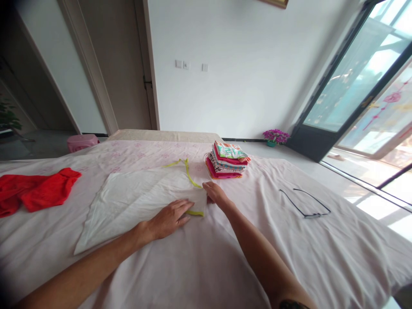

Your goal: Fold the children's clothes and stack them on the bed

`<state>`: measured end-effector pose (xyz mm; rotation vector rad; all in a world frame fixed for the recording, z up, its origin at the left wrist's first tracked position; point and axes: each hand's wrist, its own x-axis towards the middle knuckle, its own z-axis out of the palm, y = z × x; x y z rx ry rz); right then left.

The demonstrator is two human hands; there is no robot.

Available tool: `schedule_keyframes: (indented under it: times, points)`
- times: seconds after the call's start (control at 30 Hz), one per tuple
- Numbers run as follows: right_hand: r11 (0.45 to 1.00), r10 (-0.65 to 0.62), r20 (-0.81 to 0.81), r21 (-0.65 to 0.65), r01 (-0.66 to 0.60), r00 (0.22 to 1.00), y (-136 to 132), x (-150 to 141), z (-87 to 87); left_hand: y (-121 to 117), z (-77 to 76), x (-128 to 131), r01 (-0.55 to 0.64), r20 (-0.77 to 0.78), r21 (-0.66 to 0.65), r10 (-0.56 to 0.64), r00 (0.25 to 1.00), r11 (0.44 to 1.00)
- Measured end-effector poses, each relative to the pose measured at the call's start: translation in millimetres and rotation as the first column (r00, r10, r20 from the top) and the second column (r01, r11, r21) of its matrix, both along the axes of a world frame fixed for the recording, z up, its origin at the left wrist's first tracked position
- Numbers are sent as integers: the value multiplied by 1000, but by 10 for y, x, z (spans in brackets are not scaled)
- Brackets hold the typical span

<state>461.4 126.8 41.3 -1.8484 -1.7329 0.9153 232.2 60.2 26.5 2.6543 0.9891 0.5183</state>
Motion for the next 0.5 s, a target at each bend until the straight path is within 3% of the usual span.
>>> schedule_keyframes:
  times: [0.13,0.5]
  points:
    - [1000,-4,281,22,-3,960,131,-30,96,-71,-1,251,41,67,-37,-39,997,998]
    - [991,-62,457,135,-1,887,226,-57,71,-126,-54,325,55,103,-54,-49,993,997]
